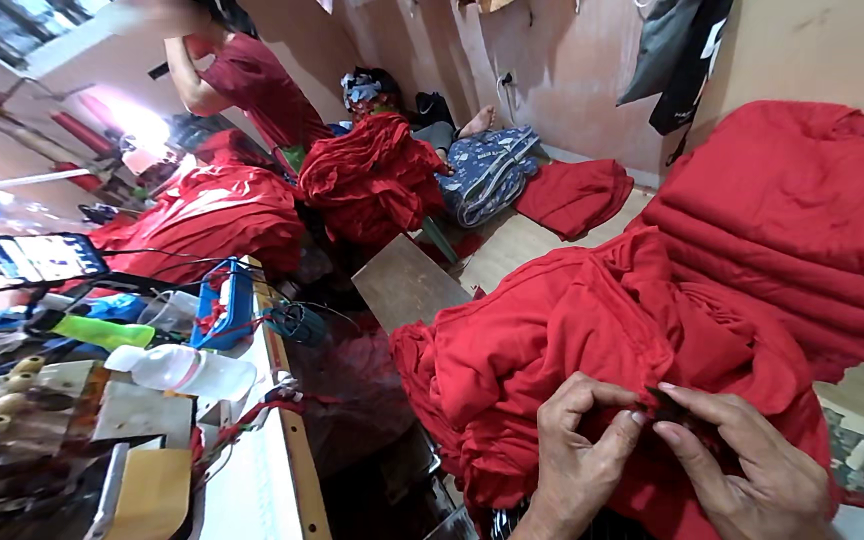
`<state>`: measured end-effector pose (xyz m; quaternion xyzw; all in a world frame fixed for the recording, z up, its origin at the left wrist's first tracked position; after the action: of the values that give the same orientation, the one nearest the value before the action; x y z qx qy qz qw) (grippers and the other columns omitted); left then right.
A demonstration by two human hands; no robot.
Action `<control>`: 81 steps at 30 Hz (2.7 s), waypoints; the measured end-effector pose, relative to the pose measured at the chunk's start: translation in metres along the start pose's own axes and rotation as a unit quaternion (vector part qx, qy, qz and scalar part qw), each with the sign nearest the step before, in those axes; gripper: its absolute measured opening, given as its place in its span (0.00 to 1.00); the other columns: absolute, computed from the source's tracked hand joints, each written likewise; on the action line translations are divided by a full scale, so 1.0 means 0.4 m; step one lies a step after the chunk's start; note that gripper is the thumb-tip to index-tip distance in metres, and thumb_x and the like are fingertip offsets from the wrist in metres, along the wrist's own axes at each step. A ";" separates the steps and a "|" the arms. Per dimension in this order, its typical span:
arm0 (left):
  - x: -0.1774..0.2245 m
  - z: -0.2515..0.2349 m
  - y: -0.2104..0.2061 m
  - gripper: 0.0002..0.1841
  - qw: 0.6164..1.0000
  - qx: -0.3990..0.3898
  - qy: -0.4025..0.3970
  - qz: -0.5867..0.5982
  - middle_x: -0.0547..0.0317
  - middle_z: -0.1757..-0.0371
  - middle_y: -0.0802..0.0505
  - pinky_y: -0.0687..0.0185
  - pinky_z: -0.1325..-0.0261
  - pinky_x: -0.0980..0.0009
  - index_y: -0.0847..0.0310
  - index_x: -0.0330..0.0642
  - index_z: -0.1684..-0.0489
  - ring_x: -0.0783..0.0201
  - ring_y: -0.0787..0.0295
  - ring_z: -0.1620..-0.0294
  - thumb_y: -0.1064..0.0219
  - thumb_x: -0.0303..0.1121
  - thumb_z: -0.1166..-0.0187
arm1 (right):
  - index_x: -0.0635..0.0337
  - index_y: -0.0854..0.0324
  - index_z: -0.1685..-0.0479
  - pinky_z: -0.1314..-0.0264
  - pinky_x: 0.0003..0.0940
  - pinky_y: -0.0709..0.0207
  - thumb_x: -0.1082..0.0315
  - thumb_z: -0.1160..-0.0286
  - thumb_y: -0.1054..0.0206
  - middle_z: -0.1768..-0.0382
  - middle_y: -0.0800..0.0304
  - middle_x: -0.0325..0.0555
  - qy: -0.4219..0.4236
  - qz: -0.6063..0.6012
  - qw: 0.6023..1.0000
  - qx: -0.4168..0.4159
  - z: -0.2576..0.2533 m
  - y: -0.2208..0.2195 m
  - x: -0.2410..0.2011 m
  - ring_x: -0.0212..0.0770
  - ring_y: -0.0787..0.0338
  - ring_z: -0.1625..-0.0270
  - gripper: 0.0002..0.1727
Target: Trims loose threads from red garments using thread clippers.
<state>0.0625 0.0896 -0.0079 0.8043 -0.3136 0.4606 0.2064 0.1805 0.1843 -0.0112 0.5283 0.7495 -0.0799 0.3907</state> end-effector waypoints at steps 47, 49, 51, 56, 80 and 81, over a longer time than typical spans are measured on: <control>0.000 0.011 -0.005 0.04 0.997 0.017 -0.038 -0.064 0.56 0.67 0.09 0.18 0.51 0.81 0.11 0.28 0.67 0.74 0.14 0.59 0.29 0.19 0.35 | 0.62 0.12 0.53 0.54 0.10 0.26 0.56 0.15 0.35 0.67 0.10 0.46 0.030 0.008 0.999 0.031 0.007 0.016 0.010 0.22 0.14 0.60 0.17; 0.000 0.011 -0.005 0.04 0.997 0.018 -0.035 -0.066 0.56 0.67 0.09 0.18 0.51 0.81 0.11 0.28 0.67 0.74 0.14 0.59 0.29 0.19 0.35 | 0.63 0.11 0.54 0.55 0.10 0.26 0.57 0.15 0.35 0.68 0.11 0.47 0.025 0.011 0.999 0.031 0.007 0.019 0.009 0.22 0.15 0.61 0.16; -0.001 0.011 -0.005 0.04 0.997 0.019 -0.033 -0.066 0.56 0.67 0.10 0.18 0.52 0.81 0.10 0.28 0.67 0.74 0.14 0.59 0.29 0.19 0.34 | 0.63 0.11 0.54 0.55 0.09 0.27 0.58 0.16 0.35 0.69 0.11 0.47 0.018 0.008 0.999 0.033 0.006 0.022 0.010 0.21 0.15 0.61 0.16; -0.001 0.012 -0.007 0.04 0.997 0.015 -0.036 -0.069 0.56 0.67 0.10 0.18 0.52 0.81 0.10 0.29 0.66 0.73 0.14 0.59 0.29 0.20 0.34 | 0.64 0.11 0.55 0.54 0.07 0.27 0.58 0.16 0.34 0.69 0.11 0.45 0.016 -0.004 0.999 0.030 0.007 0.025 0.016 0.19 0.16 0.61 0.16; 0.009 0.020 -0.020 0.05 0.983 0.008 -0.091 -0.161 0.58 0.70 0.10 0.20 0.51 0.75 0.08 0.34 0.67 0.70 0.15 0.62 0.29 0.23 0.34 | 0.65 0.13 0.55 0.53 0.06 0.27 0.56 0.16 0.35 0.66 0.09 0.46 -0.003 -0.015 1.000 0.018 0.011 0.022 0.027 0.16 0.15 0.59 0.18; 0.009 0.020 -0.020 0.05 0.983 0.007 -0.089 -0.160 0.58 0.70 0.10 0.21 0.51 0.75 0.08 0.34 0.67 0.70 0.16 0.62 0.29 0.23 0.34 | 0.65 0.12 0.55 0.54 0.06 0.27 0.56 0.16 0.35 0.67 0.10 0.46 -0.001 -0.013 1.000 0.018 0.012 0.023 0.025 0.16 0.16 0.60 0.18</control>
<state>0.0743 0.0891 -0.0090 0.8834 -0.1948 0.3506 0.2426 0.1894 0.1932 -0.0185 0.5256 0.7541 -0.0990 0.3813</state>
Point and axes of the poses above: each hand's wrist, its own z-axis away from the middle knuckle, its own y-axis out of the back of the hand, x = y × z, the point moved 8 cm from there along -z, towards the middle knuckle
